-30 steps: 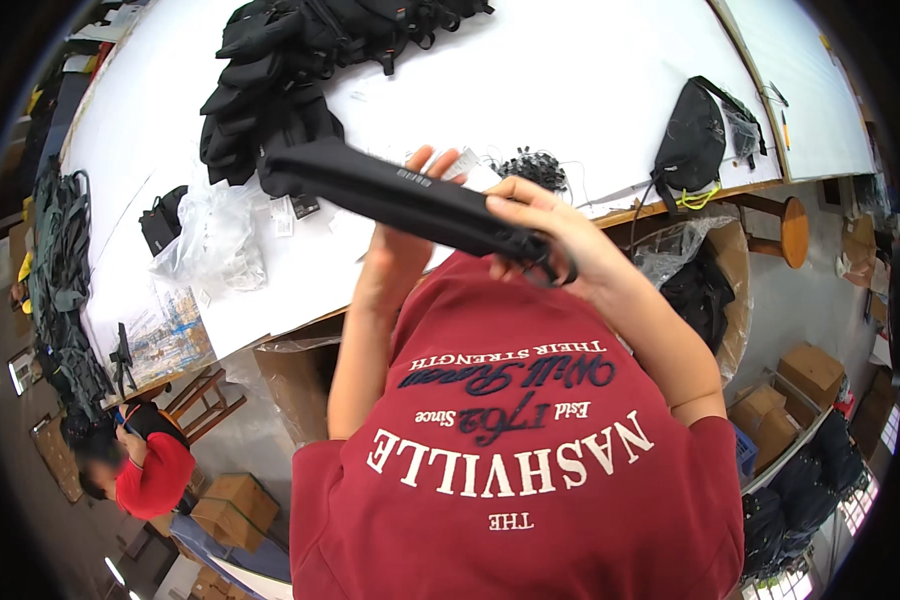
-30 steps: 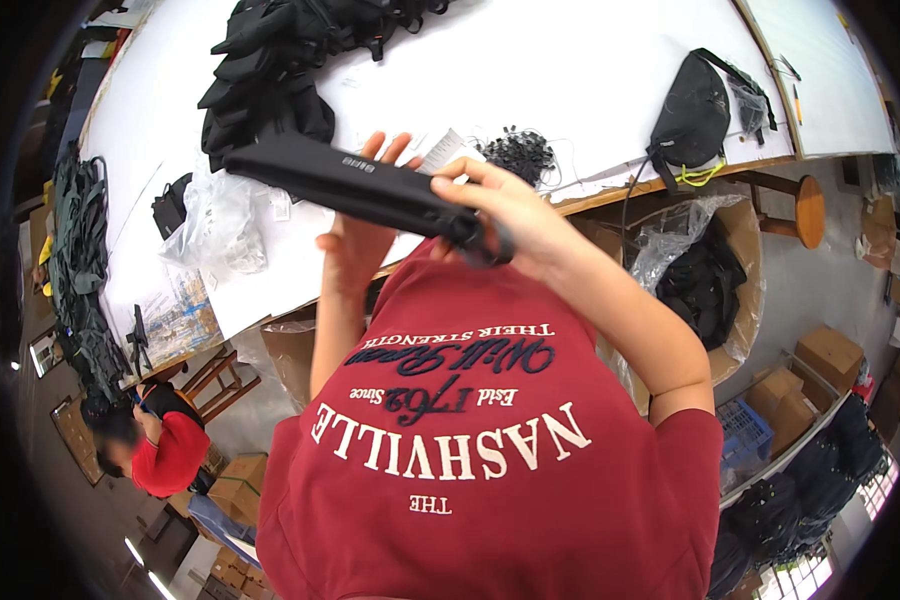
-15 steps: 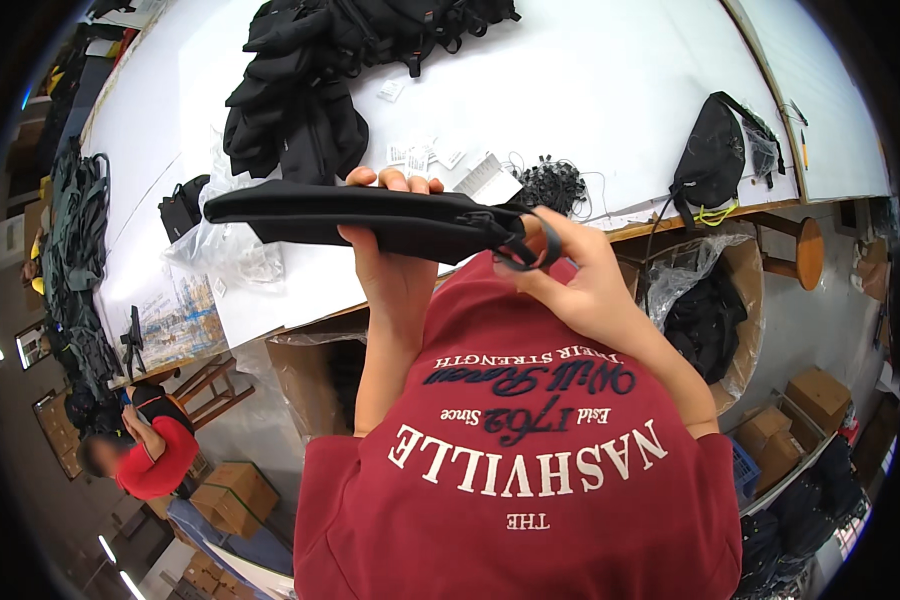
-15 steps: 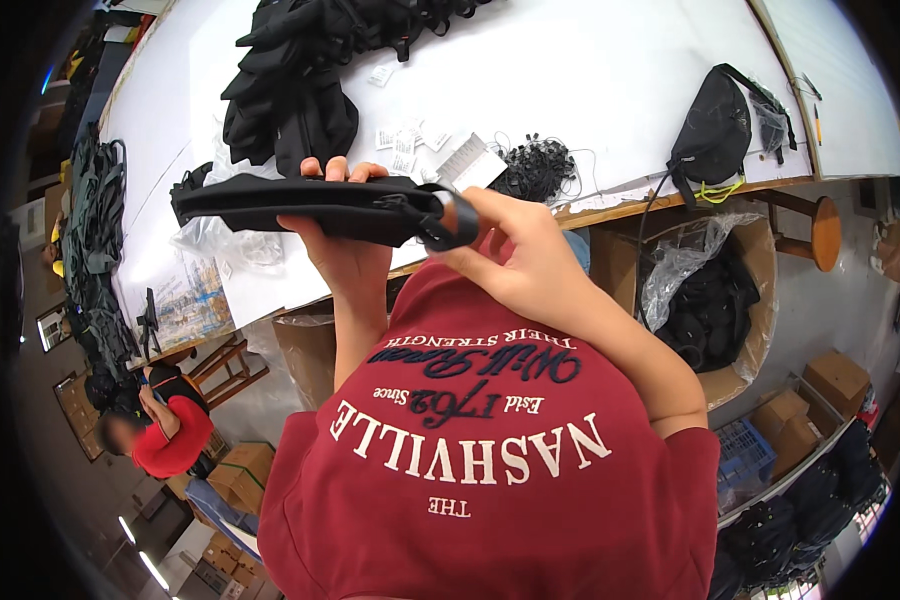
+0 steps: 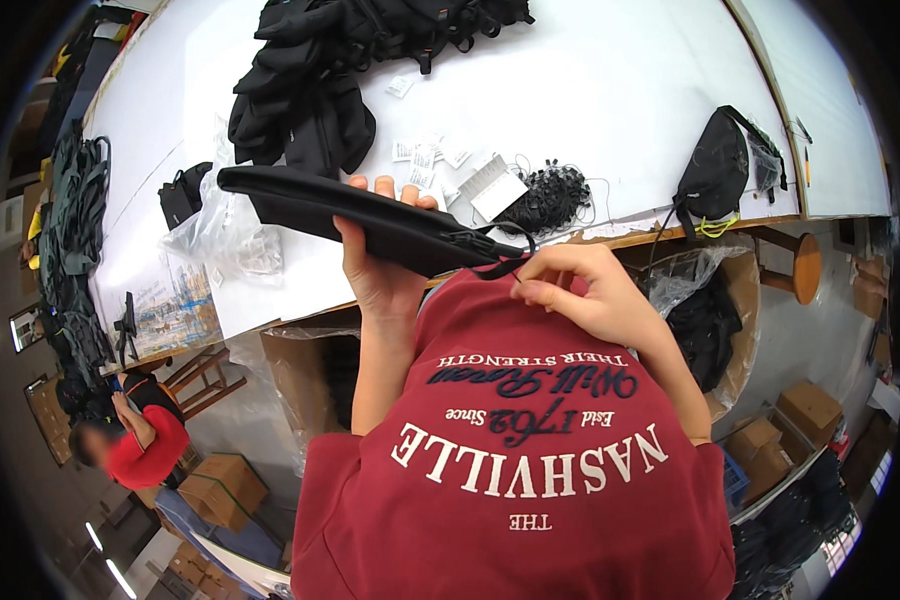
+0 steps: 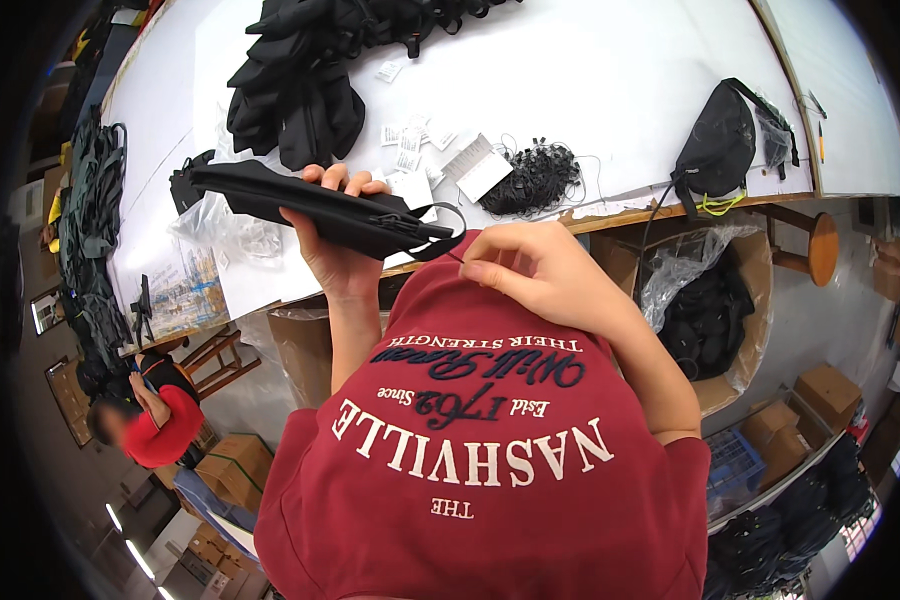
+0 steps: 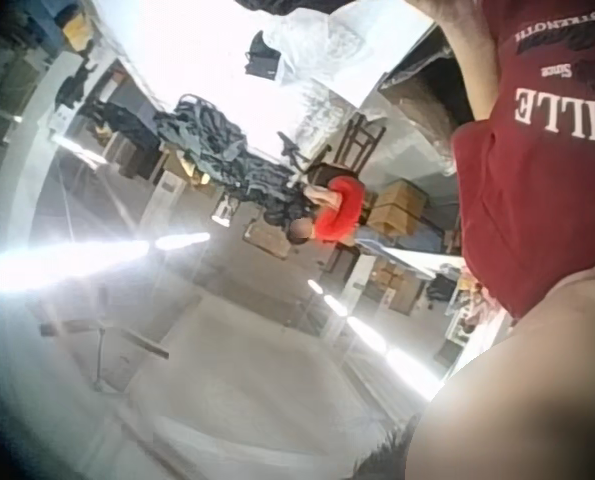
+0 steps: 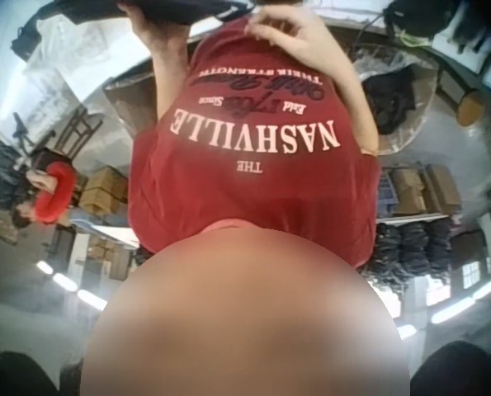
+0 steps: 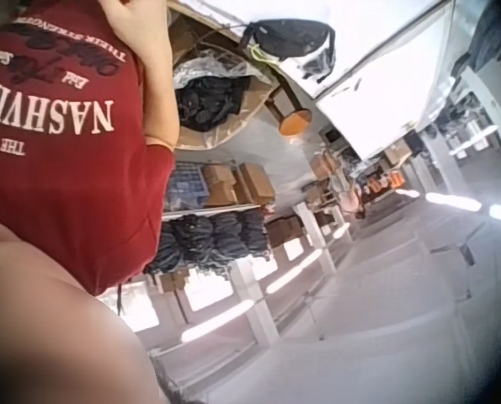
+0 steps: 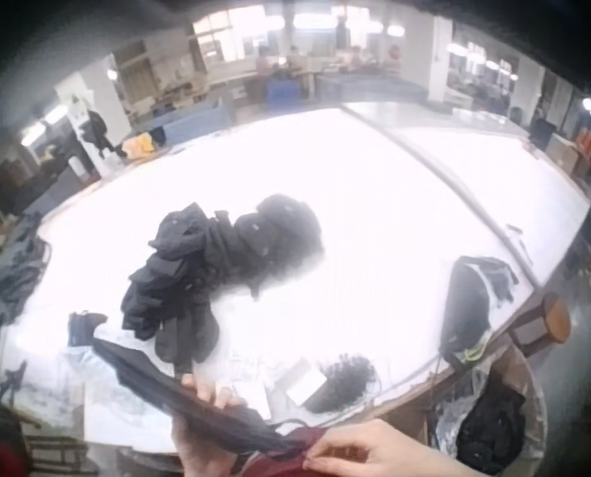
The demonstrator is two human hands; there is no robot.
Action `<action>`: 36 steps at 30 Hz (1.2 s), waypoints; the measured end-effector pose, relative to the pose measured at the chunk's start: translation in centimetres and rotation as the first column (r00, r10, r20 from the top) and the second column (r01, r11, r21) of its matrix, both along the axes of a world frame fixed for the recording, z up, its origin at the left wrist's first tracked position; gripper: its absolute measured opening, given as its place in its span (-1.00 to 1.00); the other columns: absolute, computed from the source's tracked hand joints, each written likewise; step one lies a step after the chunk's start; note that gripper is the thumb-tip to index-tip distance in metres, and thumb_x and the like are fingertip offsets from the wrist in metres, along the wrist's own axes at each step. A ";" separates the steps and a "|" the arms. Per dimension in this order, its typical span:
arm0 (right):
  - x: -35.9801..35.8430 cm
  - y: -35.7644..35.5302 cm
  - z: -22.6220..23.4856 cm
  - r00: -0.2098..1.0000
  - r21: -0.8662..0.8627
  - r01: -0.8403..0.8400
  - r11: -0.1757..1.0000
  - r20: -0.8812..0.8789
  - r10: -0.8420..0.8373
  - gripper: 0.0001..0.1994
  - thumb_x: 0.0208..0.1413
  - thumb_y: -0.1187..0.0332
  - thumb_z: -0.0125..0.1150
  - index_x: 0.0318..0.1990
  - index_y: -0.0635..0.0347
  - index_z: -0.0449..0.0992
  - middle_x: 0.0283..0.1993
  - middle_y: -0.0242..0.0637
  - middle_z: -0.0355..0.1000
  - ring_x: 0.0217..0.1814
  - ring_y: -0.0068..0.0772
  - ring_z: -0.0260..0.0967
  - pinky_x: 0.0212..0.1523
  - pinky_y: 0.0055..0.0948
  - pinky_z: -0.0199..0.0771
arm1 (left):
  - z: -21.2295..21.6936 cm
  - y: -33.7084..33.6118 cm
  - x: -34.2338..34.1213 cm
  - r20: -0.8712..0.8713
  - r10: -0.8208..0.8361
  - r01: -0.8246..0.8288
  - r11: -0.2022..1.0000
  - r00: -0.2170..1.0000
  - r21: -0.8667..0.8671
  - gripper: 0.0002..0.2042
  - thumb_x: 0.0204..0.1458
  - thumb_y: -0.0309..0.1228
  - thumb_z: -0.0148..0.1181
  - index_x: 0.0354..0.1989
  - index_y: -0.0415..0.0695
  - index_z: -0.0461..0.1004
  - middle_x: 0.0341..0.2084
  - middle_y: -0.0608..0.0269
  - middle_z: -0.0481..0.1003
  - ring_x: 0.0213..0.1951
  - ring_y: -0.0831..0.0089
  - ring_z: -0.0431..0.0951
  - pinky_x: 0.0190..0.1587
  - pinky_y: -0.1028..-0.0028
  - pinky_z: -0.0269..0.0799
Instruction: Checking and packing small black fabric pouches into a shipping container.
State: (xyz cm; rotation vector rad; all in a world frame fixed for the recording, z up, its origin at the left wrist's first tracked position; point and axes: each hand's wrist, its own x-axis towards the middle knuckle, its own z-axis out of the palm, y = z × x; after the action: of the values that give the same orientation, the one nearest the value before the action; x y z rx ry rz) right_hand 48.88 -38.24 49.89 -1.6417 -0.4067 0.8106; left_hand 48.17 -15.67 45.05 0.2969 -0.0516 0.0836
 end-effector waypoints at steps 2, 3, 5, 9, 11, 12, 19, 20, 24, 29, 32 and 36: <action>0.4 -0.4 0.7 0.984 -0.115 -0.005 0.993 0.177 0.025 -0.81 0.08 0.37 0.19 -0.17 0.24 0.50 -0.37 -0.30 0.47 -0.41 -0.50 0.40 -0.35 -0.52 0.38 | -0.1 0.0 0.0 0.000 -0.002 0.002 0.999 1.000 0.040 -0.58 0.00 -0.09 0.27 -0.07 -0.03 0.33 -0.34 0.39 0.31 -0.26 0.47 0.28 0.04 0.37 0.19; 0.7 -0.7 1.3 0.937 -0.224 0.014 0.974 0.343 0.066 -0.78 0.07 0.36 0.18 -0.13 0.23 0.49 -0.31 -0.27 0.48 -0.39 -0.42 0.42 -0.32 -0.47 0.41 | 0.0 0.0 0.0 -0.002 -0.009 0.009 0.997 1.000 0.081 -0.58 0.01 -0.09 0.26 -0.07 -0.03 0.32 -0.34 0.39 0.30 -0.26 0.47 0.27 0.03 0.36 0.19; 1.4 -0.9 2.9 0.934 -0.331 0.205 0.921 0.347 -0.083 -0.78 0.06 0.39 0.15 -0.13 0.21 0.48 -0.27 -0.23 0.46 -0.38 -0.36 0.43 -0.31 -0.44 0.43 | 0.4 -0.1 -0.2 -0.017 0.025 -0.022 0.989 1.000 0.144 -0.59 0.03 -0.09 0.24 -0.07 -0.02 0.31 -0.33 0.38 0.30 -0.27 0.47 0.26 0.02 0.36 0.19; 1.6 0.5 5.2 0.843 -0.172 0.295 0.940 0.509 -0.171 -0.82 0.04 0.39 0.19 -0.18 0.19 0.46 -0.31 -0.23 0.45 -0.44 -0.40 0.40 -0.38 -0.47 0.40 | 0.7 -0.3 -0.4 -0.088 0.057 -0.035 0.972 0.995 0.232 -0.61 0.07 -0.09 0.20 -0.07 -0.03 0.30 -0.31 0.38 0.29 -0.30 0.48 0.24 0.00 0.33 0.20; 1.4 1.4 5.5 0.856 -0.125 0.222 0.967 0.500 -0.132 -0.83 0.04 0.39 0.20 -0.21 0.19 0.45 -0.33 -0.25 0.45 -0.46 -0.40 0.39 -0.41 -0.47 0.38 | 0.9 -0.4 -0.5 -0.083 0.038 -0.017 0.971 0.996 0.238 -0.61 0.07 -0.09 0.19 -0.06 -0.04 0.30 -0.31 0.38 0.28 -0.29 0.48 0.24 -0.01 0.33 0.21; 1.6 1.7 5.3 0.872 -0.174 0.149 0.973 0.487 -0.046 -0.84 0.03 0.39 0.22 -0.24 0.18 0.44 -0.35 -0.26 0.44 -0.46 -0.38 0.39 -0.42 -0.45 0.37 | 1.0 -0.5 -0.4 -0.078 0.019 0.001 0.969 0.997 0.249 -0.61 0.08 -0.09 0.18 -0.06 -0.04 0.30 -0.31 0.37 0.27 -0.29 0.48 0.24 -0.02 0.32 0.22; 2.4 2.1 5.2 0.726 -0.111 0.144 0.983 0.687 -0.028 -0.91 0.02 0.56 0.18 -0.30 0.26 0.43 -0.40 -0.32 0.41 -0.54 -0.46 0.25 -0.49 -0.50 0.28 | -0.3 0.1 -1.1 -0.153 -0.007 0.067 0.919 0.988 0.390 -0.59 0.12 -0.10 0.13 0.01 -0.09 0.27 -0.28 0.31 0.28 -0.26 0.44 0.25 -0.09 0.33 0.28; 2.4 2.3 5.3 0.755 -0.131 0.120 0.984 0.655 -0.005 -0.88 0.02 0.52 0.17 -0.27 0.24 0.40 -0.40 -0.26 0.41 -0.48 -0.31 0.32 -0.44 -0.41 0.32 | -0.4 0.0 -1.1 -0.215 -0.050 0.119 0.941 0.975 0.318 -0.59 0.13 -0.10 0.12 0.01 -0.11 0.27 -0.27 0.30 0.29 -0.25 0.43 0.26 -0.08 0.32 0.29; 2.4 2.7 4.7 0.772 -0.078 0.060 0.995 0.635 0.004 -0.83 0.02 0.49 0.17 -0.23 0.20 0.35 -0.40 -0.19 0.39 -0.39 -0.15 0.39 -0.38 -0.31 0.36 | 0.3 -0.1 -0.8 -0.368 -0.112 0.181 0.971 0.923 0.158 -0.60 0.18 -0.10 0.04 0.00 -0.17 0.29 -0.24 0.21 0.38 -0.21 0.33 0.42 -0.10 0.31 0.42; 2.2 2.9 4.9 0.765 -0.125 0.035 0.992 0.642 0.054 -0.86 0.01 0.54 0.19 -0.26 0.26 0.39 -0.38 -0.26 0.38 -0.40 -0.28 0.39 -0.39 -0.45 0.37 | -0.1 0.2 -0.5 -0.370 -0.218 0.246 0.969 0.903 0.031 -0.70 0.13 -0.22 0.15 -0.11 -0.19 0.47 -0.25 0.18 0.56 -0.23 0.37 0.59 -0.12 0.36 0.54; 2.3 3.1 5.0 0.677 -0.100 0.032 0.994 0.734 0.052 -0.85 -0.04 0.54 0.23 -0.30 0.24 0.41 -0.42 -0.28 0.34 -0.44 -0.28 0.36 -0.44 -0.42 0.34 | 0.0 -0.1 -0.5 -0.428 -0.199 0.214 0.977 0.882 -0.014 -0.62 0.20 -0.12 0.00 -0.07 -0.24 0.34 -0.25 0.13 0.45 -0.23 0.26 0.50 -0.19 0.32 0.50; 2.3 3.2 5.0 0.592 -0.066 -0.012 0.998 0.804 0.060 -0.84 -0.14 0.56 0.28 -0.37 0.22 0.45 -0.50 -0.31 0.28 -0.52 -0.31 0.30 -0.52 -0.40 0.27 | 0.0 -0.3 0.0 -0.416 -0.237 0.218 0.971 0.878 -0.095 -0.61 0.19 -0.10 0.01 -0.17 -0.25 0.39 -0.30 0.16 0.43 -0.36 0.34 0.39 -0.30 0.36 0.45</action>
State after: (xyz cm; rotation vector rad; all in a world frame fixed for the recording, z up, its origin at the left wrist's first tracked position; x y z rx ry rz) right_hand 51.13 -35.07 54.90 -1.9992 -1.0711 0.0226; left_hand 48.17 -15.98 45.02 0.2563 0.3500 -0.2164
